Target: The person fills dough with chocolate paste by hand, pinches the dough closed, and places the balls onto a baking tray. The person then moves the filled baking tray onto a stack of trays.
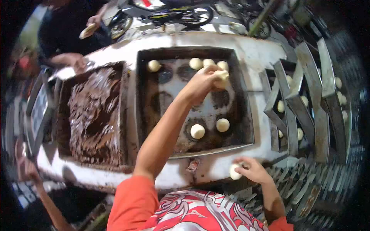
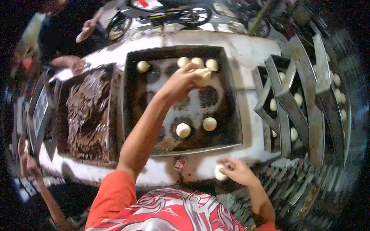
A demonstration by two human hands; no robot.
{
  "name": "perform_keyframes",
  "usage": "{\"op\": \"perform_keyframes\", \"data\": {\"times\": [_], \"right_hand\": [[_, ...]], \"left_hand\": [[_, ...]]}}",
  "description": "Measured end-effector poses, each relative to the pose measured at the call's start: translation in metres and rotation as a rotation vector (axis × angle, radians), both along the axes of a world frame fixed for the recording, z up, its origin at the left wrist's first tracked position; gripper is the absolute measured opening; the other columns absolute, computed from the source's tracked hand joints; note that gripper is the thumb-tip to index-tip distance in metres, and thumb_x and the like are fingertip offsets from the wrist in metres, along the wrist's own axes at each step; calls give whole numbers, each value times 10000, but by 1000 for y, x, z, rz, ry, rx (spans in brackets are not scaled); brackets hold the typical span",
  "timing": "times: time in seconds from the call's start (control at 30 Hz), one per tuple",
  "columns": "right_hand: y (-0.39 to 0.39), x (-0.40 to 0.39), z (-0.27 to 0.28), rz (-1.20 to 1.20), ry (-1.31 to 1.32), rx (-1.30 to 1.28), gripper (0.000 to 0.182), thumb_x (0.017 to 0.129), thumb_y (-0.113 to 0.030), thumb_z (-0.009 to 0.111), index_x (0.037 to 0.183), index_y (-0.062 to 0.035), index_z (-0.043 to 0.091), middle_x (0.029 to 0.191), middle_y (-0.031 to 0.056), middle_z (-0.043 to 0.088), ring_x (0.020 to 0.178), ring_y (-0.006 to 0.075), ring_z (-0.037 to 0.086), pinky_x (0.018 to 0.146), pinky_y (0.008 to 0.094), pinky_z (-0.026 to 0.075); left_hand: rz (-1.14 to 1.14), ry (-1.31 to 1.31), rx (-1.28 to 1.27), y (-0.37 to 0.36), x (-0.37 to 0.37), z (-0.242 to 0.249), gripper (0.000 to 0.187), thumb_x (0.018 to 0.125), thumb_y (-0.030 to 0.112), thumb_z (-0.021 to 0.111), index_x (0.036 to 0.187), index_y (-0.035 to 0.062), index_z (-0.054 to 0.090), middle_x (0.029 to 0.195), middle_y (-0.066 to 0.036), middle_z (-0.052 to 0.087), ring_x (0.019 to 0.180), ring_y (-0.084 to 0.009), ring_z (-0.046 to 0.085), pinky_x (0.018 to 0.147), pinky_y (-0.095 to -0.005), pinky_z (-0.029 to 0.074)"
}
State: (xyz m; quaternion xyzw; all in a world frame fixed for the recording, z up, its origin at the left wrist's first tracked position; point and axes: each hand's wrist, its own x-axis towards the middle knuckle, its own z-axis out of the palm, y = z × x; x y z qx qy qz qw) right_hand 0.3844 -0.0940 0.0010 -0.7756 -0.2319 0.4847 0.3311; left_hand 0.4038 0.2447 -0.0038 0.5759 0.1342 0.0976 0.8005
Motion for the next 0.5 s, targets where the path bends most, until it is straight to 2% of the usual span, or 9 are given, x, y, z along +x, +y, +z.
{"op": "perform_keyframes", "data": {"times": [0.03,0.1,0.17,0.23,0.3,0.37,0.4,0.43,0.5], "right_hand": [[38,-5,20,-38,59,129,300,779,-85,625,1067,-4,594,1040,163,591,927,270,594,777,321,484],[100,-6,16,267,-403,507,297,796,-57,604,1088,-6,577,1023,161,577,905,286,589,776,329,474],[168,-26,7,317,-520,622,243,822,-126,600,1042,-24,586,936,181,566,858,350,565,755,369,456],[223,-47,-31,382,-561,752,226,841,-190,583,1004,-33,589,932,185,571,850,380,555,766,408,451],[250,-55,-95,638,-797,657,264,863,-231,559,1096,-112,598,1014,163,575,970,349,539,838,414,440],[238,-75,-93,522,-1230,501,298,880,-242,541,1144,-119,601,1056,143,578,1063,315,504,881,398,419],[230,-77,-73,481,-1279,674,295,892,-222,524,1152,-107,600,1071,141,575,1088,304,492,902,381,407],[218,-84,-43,442,-1313,847,293,903,-202,507,1159,-94,599,1086,138,573,1112,293,480,924,365,396],[178,-121,3,215,-626,940,265,908,-141,475,1128,-59,599,1090,143,568,1116,282,485,939,355,386]], "left_hand": [[70,-61,-179,2,-45,8,407,833,158,541,1202,5,462,1062,-146,542,946,-232,575,794,-335,500],[430,-193,-377,-29,-145,36,490,821,160,546,1271,25,407,1172,-155,511,1001,-246,567,839,-350,501],[673,-222,-365,-66,-226,25,511,826,155,517,1303,47,370,1243,-164,491,1080,-273,541,891,-378,486],[805,-325,-605,-113,-294,1,476,846,98,434,1315,64,362,1272,-194,465,1111,-293,523,899,-392,483],[1016,-268,-744,-171,-342,-11,444,868,136,432,1300,49,382,1265,-190,477,1116,-294,521,912,-391,479],[1121,-298,-829,-219,-374,-18,407,884,164,428,1274,46,414,1236,-162,505,1104,-282,532,909,-386,483],[1226,-236,-770,-242,-386,-27,394,897,209,456,1253,42,433,1195,-153,527,1082,-290,544,913,-388,479],[1278,-261,-746,-257,-394,-34,402,881,159,519,1250,30,424,1135,-147,538,1045,-280,559,912,-387,480],[1342,47,-475,-265,-382,-22,399,862,61,548,1238,18,419,1095,-134,533,1021,-258,562,908,-379,483]]}}
